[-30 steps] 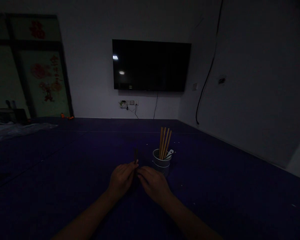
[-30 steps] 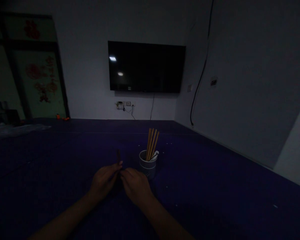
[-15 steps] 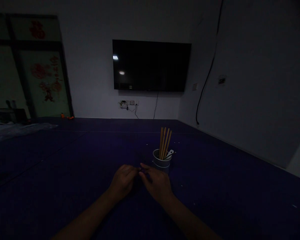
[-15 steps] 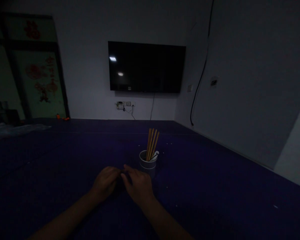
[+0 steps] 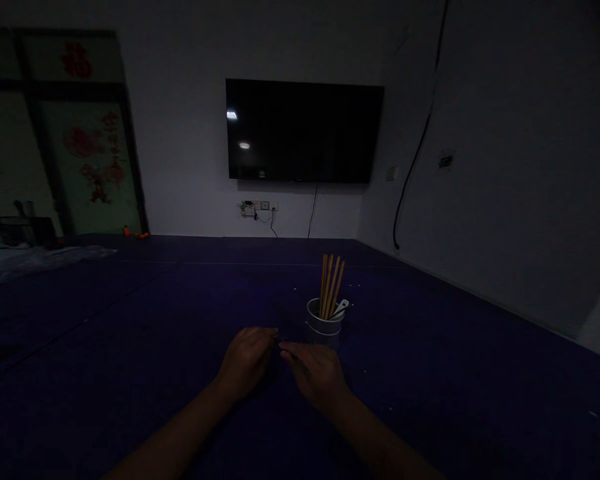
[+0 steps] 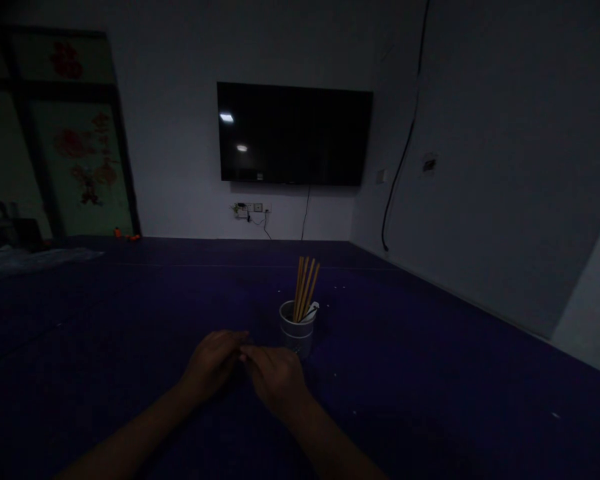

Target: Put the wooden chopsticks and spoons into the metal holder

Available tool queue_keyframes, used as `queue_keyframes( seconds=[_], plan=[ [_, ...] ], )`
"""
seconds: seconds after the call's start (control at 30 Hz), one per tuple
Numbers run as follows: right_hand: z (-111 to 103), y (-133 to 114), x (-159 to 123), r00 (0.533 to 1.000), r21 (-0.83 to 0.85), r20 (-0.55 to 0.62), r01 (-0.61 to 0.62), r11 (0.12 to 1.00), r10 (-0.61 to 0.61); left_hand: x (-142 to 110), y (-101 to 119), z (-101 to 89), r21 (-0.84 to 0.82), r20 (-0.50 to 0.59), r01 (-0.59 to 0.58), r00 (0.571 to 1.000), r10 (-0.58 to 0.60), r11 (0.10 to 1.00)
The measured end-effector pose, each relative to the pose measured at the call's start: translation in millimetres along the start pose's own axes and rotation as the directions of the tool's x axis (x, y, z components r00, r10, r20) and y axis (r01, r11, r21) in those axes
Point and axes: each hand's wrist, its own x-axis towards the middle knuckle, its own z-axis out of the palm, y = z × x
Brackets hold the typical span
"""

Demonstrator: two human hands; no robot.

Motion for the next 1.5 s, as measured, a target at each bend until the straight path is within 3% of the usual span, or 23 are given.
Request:
queue_keyframes(
  seconds=[0.27, 0.47, 0.67, 0.9, 1.17, 1.5],
  plan=[
    [-19, 8, 9, 0.968, -0.021, -0.252, -0.020, 1.000, 0.014, 0, 0, 3.3, 0.024, -0.018, 0.044, 0.999, -0.044, 0.999],
    [-27, 17, 17, 0.869, -0.017, -0.412, -0.310, 0.951, 0.275, -2, -1, 4.6, -0.027, 0.013, 0.039, 0.999, -0.038, 0.999],
    [-33, 25, 20, 0.765, 0.074, -0.321, -0.568, 0.820, 0.559, -2, 0, 4.9, -0.049, 0.022, 0.060, 0.998, -0.059, 0.997],
    [-27, 36, 14, 0.689, 0.213, -0.197, -0.664, 0.717, 0.697, -2, 1, 6.2, -0.061, 0.043, 0.063, 0.997, -0.061, 0.996],
    [-25, 36, 12, 0.703, 0.138, -0.127, -0.686, 0.714, 0.700, -1, 3, 6.5, -0.065, 0.098, 0.083, 0.992, -0.076, 0.994],
    [-23, 34, 15, 0.739, 0.076, -0.127, -0.658, 0.749, 0.662, -3, 1, 9.2, -0.077, 0.100, 0.071, 0.993, -0.063, 0.994]
  ],
)
